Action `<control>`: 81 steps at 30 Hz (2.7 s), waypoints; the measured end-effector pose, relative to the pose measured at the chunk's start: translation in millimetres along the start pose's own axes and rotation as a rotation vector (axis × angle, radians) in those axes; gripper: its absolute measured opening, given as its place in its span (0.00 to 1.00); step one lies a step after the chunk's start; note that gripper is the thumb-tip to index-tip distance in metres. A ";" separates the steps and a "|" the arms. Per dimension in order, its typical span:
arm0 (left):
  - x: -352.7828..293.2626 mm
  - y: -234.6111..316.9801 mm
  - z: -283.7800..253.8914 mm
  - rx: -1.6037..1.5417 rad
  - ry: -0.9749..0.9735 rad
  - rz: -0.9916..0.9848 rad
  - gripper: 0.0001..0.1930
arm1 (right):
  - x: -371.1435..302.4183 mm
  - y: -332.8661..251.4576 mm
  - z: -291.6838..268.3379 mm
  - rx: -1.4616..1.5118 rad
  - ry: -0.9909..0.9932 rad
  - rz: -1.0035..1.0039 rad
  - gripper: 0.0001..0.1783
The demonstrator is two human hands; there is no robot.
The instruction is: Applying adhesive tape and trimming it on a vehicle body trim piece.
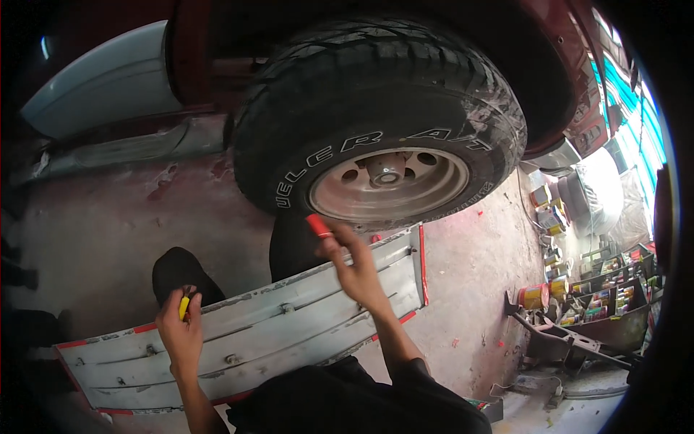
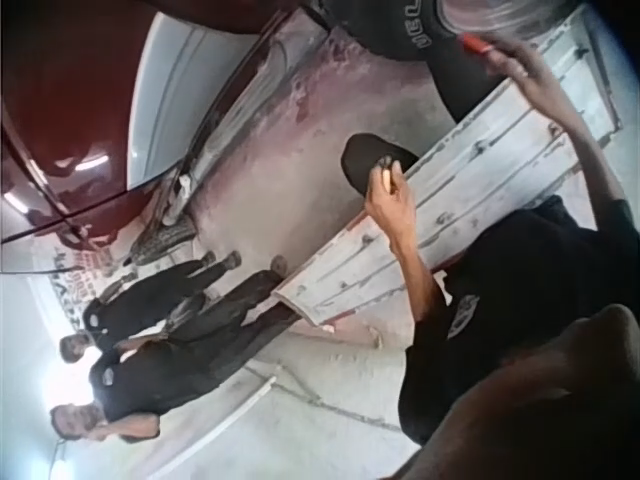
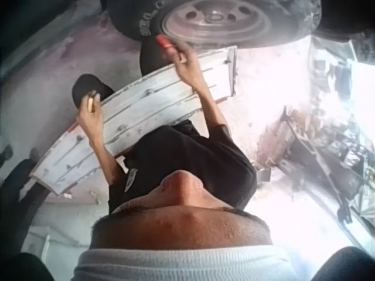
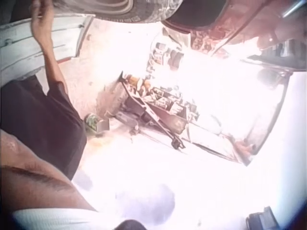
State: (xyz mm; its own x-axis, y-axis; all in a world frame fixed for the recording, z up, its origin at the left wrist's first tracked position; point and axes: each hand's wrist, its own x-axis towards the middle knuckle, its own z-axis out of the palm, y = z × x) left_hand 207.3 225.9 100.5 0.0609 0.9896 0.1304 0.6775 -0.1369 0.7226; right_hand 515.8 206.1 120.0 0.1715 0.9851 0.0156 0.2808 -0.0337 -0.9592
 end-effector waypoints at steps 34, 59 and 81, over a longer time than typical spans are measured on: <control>34.5 150.5 180.5 0.001 -0.428 0.943 0.17 | -33.5 85.2 -69.5 0.380 0.645 0.139 0.10; 44.8 187.4 220.9 0.351 -0.655 0.852 0.13 | -18.7 147.5 -113.9 -0.332 0.943 0.296 0.10; 40.3 198.5 223.3 0.764 -0.645 0.875 0.11 | -8.5 147.6 -105.6 -0.293 0.970 0.285 0.17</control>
State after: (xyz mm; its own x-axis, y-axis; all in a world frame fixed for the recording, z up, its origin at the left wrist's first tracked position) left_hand 508.0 248.5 97.6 0.8759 0.4611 -0.1421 0.4629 -0.8862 -0.0223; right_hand 655.5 175.0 8.2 0.9131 0.3816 0.1438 0.3066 -0.4101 -0.8590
